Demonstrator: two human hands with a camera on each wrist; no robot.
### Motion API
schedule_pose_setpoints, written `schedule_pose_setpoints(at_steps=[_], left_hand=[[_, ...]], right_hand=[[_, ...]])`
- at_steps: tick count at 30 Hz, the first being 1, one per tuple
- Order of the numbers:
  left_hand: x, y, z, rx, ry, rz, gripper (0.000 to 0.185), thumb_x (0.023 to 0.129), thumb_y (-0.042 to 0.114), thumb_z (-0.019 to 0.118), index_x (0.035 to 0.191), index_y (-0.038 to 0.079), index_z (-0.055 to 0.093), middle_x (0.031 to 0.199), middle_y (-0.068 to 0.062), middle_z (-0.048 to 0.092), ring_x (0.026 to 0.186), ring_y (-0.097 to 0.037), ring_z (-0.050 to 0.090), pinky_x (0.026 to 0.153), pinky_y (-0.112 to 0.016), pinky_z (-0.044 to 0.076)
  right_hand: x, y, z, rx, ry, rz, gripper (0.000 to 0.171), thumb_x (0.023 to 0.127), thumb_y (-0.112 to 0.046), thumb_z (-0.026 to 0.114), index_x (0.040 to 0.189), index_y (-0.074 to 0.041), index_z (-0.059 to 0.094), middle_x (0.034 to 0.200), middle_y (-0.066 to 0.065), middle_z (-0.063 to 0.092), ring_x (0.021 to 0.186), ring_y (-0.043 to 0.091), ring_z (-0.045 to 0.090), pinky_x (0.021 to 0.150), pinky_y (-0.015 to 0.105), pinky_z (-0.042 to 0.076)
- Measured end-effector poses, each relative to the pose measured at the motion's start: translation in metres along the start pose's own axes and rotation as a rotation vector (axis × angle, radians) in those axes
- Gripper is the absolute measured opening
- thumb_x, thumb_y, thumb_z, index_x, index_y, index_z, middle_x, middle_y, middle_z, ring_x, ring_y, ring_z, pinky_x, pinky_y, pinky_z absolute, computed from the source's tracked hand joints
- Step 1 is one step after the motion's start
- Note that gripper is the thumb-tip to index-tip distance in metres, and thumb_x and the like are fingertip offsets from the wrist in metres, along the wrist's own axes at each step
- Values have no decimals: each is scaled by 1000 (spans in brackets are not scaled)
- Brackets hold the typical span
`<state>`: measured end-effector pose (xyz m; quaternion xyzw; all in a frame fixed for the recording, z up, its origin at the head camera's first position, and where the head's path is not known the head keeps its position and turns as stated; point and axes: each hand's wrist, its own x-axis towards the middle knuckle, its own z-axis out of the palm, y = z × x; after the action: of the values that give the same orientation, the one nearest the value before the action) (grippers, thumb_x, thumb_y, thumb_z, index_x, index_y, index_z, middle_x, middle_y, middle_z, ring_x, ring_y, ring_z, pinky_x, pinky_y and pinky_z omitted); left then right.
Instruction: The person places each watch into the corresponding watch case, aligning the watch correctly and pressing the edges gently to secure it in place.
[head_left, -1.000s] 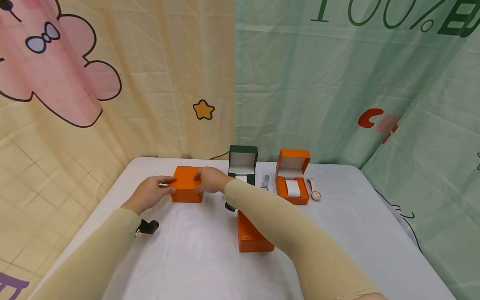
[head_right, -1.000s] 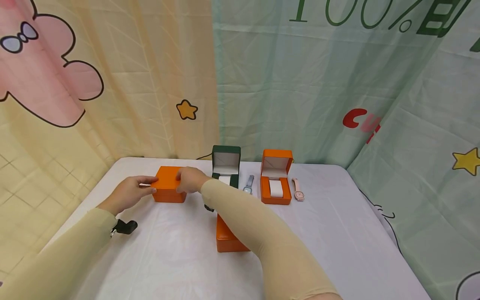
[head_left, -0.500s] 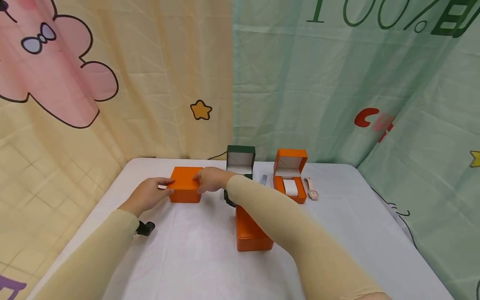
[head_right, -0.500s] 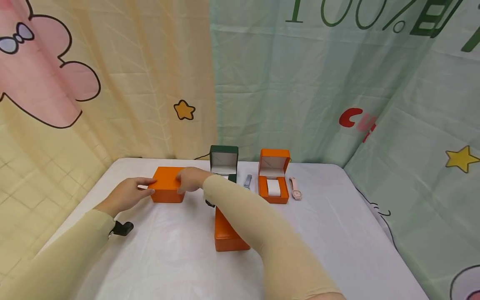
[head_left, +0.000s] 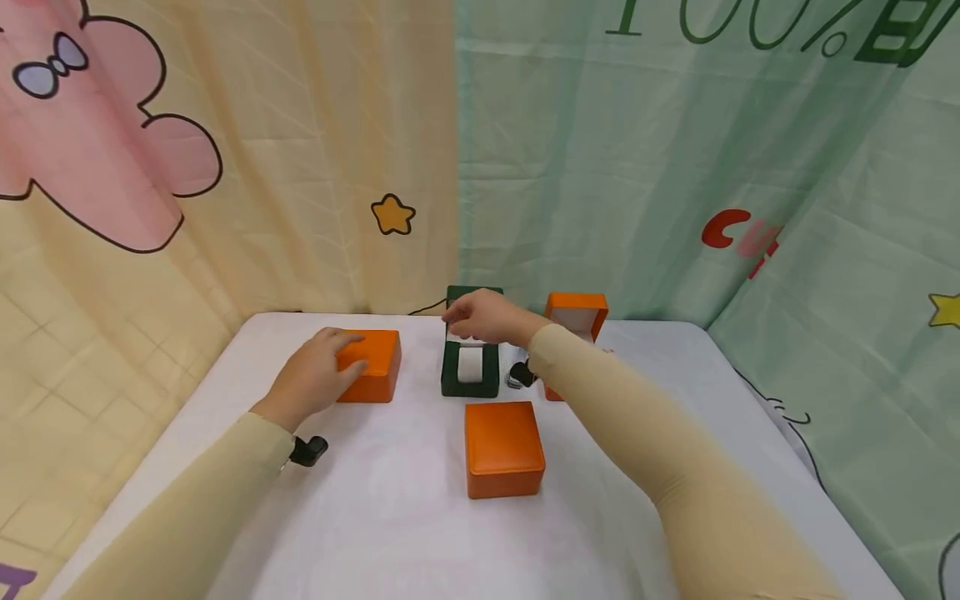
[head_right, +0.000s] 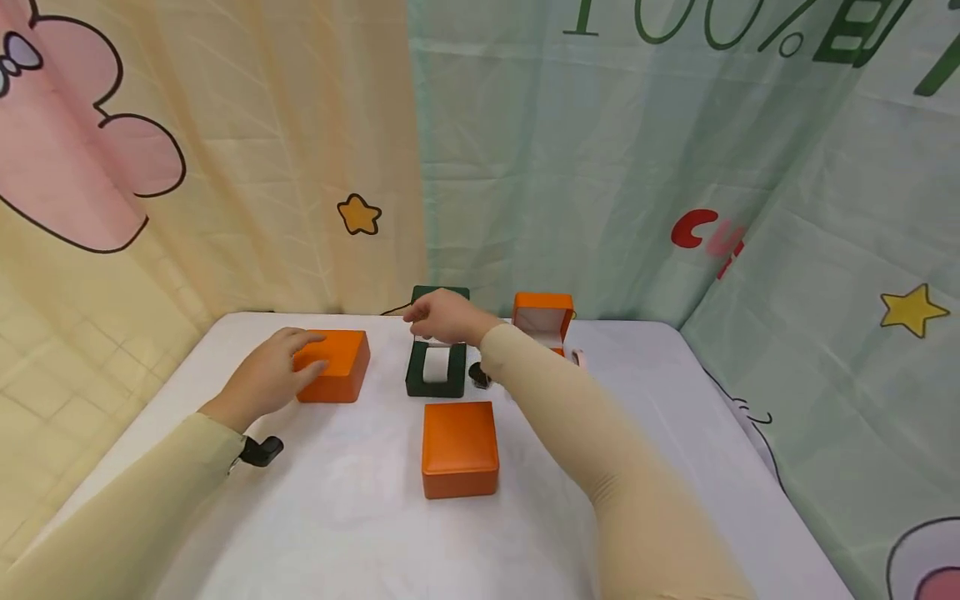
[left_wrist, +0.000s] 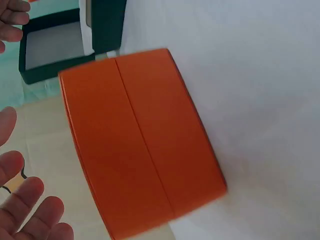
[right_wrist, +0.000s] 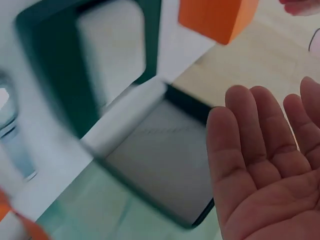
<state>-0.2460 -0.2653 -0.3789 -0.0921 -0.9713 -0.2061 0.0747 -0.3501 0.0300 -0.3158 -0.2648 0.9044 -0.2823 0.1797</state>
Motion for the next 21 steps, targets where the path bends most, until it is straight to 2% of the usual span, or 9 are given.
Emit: schedule_pose_setpoints(at_steps=[3,7,8,13,15,21], left_hand=[[7,19,5,-4,8,52,53,102,29,69,148,6,58,152,-21,53,136,-46,55,116,-63,44],[17,43,13,-19,-20,92,53,101,31,71,147,8,59,150,-17,56,133,-41,59,114,-58,49],[19,48,16,-25,-36,91,54,101,33,72,147,8,59,151,-16,56,126,-39,63,111,-55,52],[31,71,29,-21,-113,72,58,100,37,72,150,10,56,155,-15,53,127,-37,64,112,-53,51],[36,78,35,-18,-139,67,61,101,38,71,152,10,54,157,-15,52,136,-37,59,115,-55,48],[48,95,53,-54,-226,37,68,100,41,71,157,11,49,163,-15,45,143,-37,53,120,-56,43]], right_hand=[[-10,23,-8,-20,38,12,36,106,-20,63,141,-11,67,136,5,71,121,24,68,106,40,57],[-23,51,-10,-126,85,52,38,106,-21,64,142,-9,66,138,7,69,123,26,66,108,43,55],[-27,57,-9,-163,96,66,39,106,-22,64,142,-10,65,138,7,69,124,26,66,108,43,55],[-40,80,-1,-299,114,138,41,104,-26,68,143,-12,65,139,8,69,128,27,64,113,44,52],[-43,87,4,-310,112,163,42,104,-25,69,143,-12,65,139,9,69,127,28,63,114,45,51],[-51,106,16,-351,135,179,44,100,-26,74,142,-14,67,135,8,71,124,26,64,113,45,52]])
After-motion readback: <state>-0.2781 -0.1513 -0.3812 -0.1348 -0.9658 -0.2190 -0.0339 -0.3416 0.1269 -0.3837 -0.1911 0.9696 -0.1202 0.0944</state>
